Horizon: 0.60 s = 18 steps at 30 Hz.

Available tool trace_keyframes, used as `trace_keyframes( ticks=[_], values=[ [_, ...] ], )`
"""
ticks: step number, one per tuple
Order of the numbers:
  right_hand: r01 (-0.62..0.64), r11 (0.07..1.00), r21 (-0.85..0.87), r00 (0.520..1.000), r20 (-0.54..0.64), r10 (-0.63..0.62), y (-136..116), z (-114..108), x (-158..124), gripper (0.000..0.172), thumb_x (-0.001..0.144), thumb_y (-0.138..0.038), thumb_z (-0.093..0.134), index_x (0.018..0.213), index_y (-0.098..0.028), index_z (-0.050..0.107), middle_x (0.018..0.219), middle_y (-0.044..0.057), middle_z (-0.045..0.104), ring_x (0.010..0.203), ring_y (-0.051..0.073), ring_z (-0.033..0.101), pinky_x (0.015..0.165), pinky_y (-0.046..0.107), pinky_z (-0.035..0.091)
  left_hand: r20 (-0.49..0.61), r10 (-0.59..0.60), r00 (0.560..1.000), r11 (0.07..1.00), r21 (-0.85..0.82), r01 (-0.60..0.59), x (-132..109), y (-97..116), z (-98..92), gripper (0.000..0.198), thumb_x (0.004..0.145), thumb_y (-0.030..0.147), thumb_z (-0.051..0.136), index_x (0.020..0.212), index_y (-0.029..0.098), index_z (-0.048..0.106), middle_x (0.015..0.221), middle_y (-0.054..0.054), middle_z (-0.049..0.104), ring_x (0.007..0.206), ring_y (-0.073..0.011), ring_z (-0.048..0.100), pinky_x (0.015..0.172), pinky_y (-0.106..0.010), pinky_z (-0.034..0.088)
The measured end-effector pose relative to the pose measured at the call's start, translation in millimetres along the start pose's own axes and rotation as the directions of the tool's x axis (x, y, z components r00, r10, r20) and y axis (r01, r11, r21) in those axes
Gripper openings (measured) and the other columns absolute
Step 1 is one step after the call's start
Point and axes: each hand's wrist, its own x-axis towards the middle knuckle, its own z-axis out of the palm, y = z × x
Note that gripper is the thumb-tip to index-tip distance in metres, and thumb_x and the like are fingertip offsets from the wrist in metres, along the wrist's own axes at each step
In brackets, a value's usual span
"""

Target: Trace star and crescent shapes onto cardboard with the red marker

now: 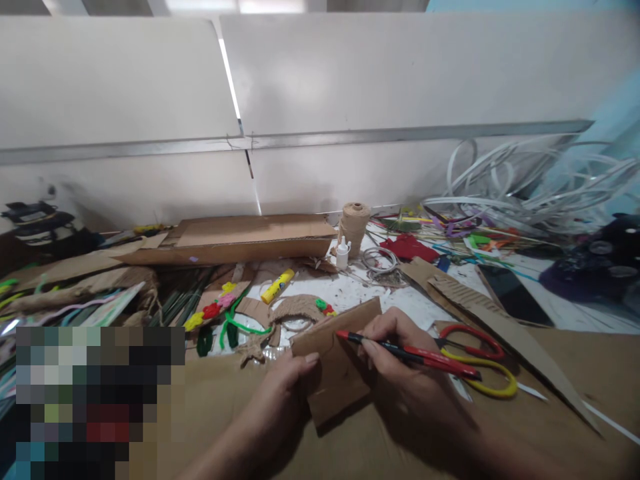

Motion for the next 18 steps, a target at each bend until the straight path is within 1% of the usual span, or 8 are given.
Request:
trace_keyframes(
  ticks=[4, 8, 10, 12, 15, 18],
  values=[
    [0.015, 1.000, 0.013, 0.999, -0.036, -0.014, -2.2, 2.4, 0.5, 0.024, 0.104, -0.034, 0.061, 0.083, -0.026, 0.054, 0.074, -0.002, 0.056, 0.065, 0.017, 0.049, 0.056, 0.029, 0.040, -0.016, -0.005, 1.000, 1.000, 0.005, 0.006, 0.6, 0.3, 0.4, 0.049, 0.087, 0.035, 0.075, 0.129, 0.009, 0.074, 0.104, -0.019, 0.079, 0.098, -0.0346, 0.075, 0.088, -0.041, 0.056],
    [-0.004, 0.998, 0.055, 1.000, -0.016, 0.005, -3.6, 3.4, 1.8, 0.024, 0.103, -0.036, 0.064, 0.083, -0.026, 0.055, 0.073, -0.003, 0.055, 0.062, 0.016, 0.047, 0.054, 0.029, 0.039, -0.006, 0.009, 1.000, 1.000, 0.009, -0.008, 0.6, 1.2, 1.5, 0.053, 0.086, 0.036, 0.077, 0.132, 0.010, 0.072, 0.104, -0.018, 0.080, 0.098, -0.0345, 0.075, 0.088, -0.040, 0.056],
    [-0.014, 0.999, 0.040, 1.000, -0.012, 0.014, -5.2, 3.2, 2.0, 0.022, 0.102, -0.035, 0.065, 0.083, -0.025, 0.056, 0.074, -0.003, 0.056, 0.063, 0.016, 0.049, 0.055, 0.029, 0.039, 0.012, 0.006, 1.000, 1.000, 0.009, -0.006, 0.4, 1.2, 1.3, 0.055, 0.086, 0.038, 0.078, 0.133, 0.009, 0.072, 0.105, -0.019, 0.080, 0.098, -0.0348, 0.075, 0.087, -0.041, 0.056],
    [-0.008, 1.000, 0.018, 0.999, -0.031, 0.009, -6.2, 2.9, 2.0, 0.023, 0.101, -0.034, 0.065, 0.081, -0.025, 0.056, 0.073, -0.002, 0.056, 0.064, 0.017, 0.049, 0.056, 0.029, 0.040, 0.013, -0.004, 1.000, 1.000, 0.012, 0.004, 0.2, 1.1, 0.6, 0.054, 0.087, 0.038, 0.076, 0.132, 0.009, 0.072, 0.105, -0.019, 0.079, 0.097, -0.0346, 0.075, 0.086, -0.041, 0.056],
    [0.000, 0.999, 0.039, 0.998, -0.062, 0.002, -4.2, 2.7, 1.6, 0.025, 0.101, -0.036, 0.064, 0.081, -0.025, 0.056, 0.073, -0.002, 0.057, 0.064, 0.017, 0.049, 0.056, 0.029, 0.041, 0.000, -0.010, 1.000, 1.000, 0.019, 0.010, 0.3, 0.5, -0.6, 0.050, 0.088, 0.037, 0.074, 0.128, 0.008, 0.074, 0.102, -0.018, 0.079, 0.094, -0.0337, 0.076, 0.085, -0.041, 0.056],
    [-0.035, 0.997, 0.066, 0.999, -0.029, 0.037, 1.7, 1.1, 0.0, 0.026, 0.102, -0.041, 0.066, 0.083, -0.025, 0.058, 0.073, -0.002, 0.057, 0.063, 0.017, 0.049, 0.054, 0.028, 0.041, -0.001, 0.004, 1.000, 1.000, 0.014, -0.004, 0.7, -1.7, -1.4, 0.047, 0.087, 0.036, 0.074, 0.125, 0.008, 0.075, 0.101, -0.018, 0.079, 0.091, -0.0325, 0.076, 0.084, -0.040, 0.056]
  ],
)
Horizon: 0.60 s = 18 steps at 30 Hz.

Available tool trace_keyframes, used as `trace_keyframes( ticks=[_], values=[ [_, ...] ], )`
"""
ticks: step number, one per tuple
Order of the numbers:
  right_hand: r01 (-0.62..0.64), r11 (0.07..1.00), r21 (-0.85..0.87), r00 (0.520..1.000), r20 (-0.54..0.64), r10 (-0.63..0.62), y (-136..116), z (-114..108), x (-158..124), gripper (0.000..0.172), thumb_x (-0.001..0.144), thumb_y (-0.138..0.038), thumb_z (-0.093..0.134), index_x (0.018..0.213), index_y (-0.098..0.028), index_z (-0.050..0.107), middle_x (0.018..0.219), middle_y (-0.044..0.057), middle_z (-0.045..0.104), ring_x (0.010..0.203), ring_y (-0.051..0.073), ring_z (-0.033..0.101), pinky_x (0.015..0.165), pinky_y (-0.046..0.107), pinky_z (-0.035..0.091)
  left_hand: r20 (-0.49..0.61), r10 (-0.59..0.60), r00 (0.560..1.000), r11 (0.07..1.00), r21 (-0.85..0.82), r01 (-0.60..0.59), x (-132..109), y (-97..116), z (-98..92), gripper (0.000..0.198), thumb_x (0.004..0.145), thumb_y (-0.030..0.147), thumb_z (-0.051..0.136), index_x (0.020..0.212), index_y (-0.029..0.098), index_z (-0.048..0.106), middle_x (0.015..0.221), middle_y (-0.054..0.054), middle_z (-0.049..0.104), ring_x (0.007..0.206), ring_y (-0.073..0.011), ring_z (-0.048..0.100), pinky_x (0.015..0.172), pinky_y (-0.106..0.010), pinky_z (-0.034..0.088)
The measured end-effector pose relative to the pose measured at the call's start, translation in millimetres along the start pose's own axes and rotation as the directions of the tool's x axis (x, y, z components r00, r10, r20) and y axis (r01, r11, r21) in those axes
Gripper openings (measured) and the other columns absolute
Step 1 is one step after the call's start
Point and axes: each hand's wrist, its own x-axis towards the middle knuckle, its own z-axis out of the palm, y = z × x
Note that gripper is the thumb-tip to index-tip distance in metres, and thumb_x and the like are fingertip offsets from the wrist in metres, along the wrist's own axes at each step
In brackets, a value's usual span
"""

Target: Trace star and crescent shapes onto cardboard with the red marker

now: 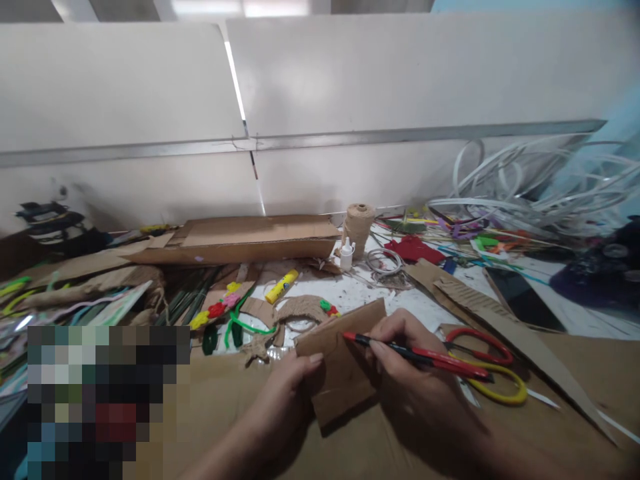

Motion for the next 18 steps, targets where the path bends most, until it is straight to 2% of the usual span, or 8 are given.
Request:
trace_keyframes(
  ticks=[5, 7, 12, 16, 18],
  values=[
    [-0.084, 0.996, 0.019, 0.996, 0.038, 0.083, 9.2, -9.0, -0.9, 0.037, 0.096, -0.058, 0.073, 0.080, -0.026, 0.061, 0.073, 0.002, 0.066, 0.063, 0.021, 0.060, 0.050, 0.029, 0.046, -0.039, 0.016, 0.999, 0.999, -0.035, -0.018, 1.6, -5.5, -2.3, 0.052, 0.078, 0.029, 0.073, 0.126, 0.008, 0.074, 0.100, -0.017, 0.078, 0.088, -0.0318, 0.075, 0.077, -0.037, 0.054],
    [-0.053, 0.999, 0.000, 0.999, 0.007, 0.053, 10.9, -12.1, 1.3, 0.041, 0.091, -0.063, 0.077, 0.077, -0.026, 0.064, 0.071, 0.004, 0.069, 0.062, 0.023, 0.063, 0.047, 0.029, 0.048, -0.051, -0.007, 0.999, 0.999, -0.039, 0.006, 2.9, -7.0, -4.8, 0.054, 0.076, 0.029, 0.073, 0.125, 0.007, 0.073, 0.100, -0.018, 0.077, 0.089, -0.0321, 0.074, 0.076, -0.036, 0.052],
    [0.049, 0.998, -0.028, 0.996, -0.067, -0.051, 12.7, -14.9, 6.3, 0.035, 0.083, -0.060, 0.084, 0.075, -0.028, 0.072, 0.067, 0.004, 0.071, 0.054, 0.022, 0.062, 0.043, 0.028, 0.050, -0.020, 0.026, 0.999, 0.998, -0.056, -0.028, 4.4, -10.4, -8.9, 0.051, 0.076, 0.032, 0.074, 0.121, 0.008, 0.072, 0.097, -0.016, 0.075, 0.089, -0.0297, 0.071, 0.079, -0.036, 0.050],
    [0.011, 0.999, -0.050, 1.000, 0.013, -0.010, 17.5, -20.2, 7.4, 0.032, 0.080, -0.056, 0.088, 0.073, -0.029, 0.073, 0.066, 0.007, 0.073, 0.052, 0.024, 0.064, 0.042, 0.030, 0.051, -0.084, -0.022, 0.996, 0.998, -0.060, 0.017, 4.1, -10.1, -5.3, 0.055, 0.068, 0.034, 0.076, 0.117, 0.011, 0.071, 0.090, -0.012, 0.074, 0.078, -0.0264, 0.067, 0.070, -0.034, 0.047],
    [-0.019, 0.997, -0.079, 1.000, -0.022, 0.017, 21.2, -24.5, 8.5, 0.027, 0.085, -0.053, 0.085, 0.076, -0.030, 0.074, 0.070, 0.007, 0.075, 0.056, 0.025, 0.066, 0.046, 0.031, 0.052, -0.077, -0.012, 0.997, 0.998, -0.059, 0.008, 3.8, -8.5, -2.3, 0.055, 0.064, 0.035, 0.076, 0.114, 0.011, 0.072, 0.089, -0.012, 0.074, 0.077, -0.0258, 0.067, 0.072, -0.034, 0.048]
  ],
)
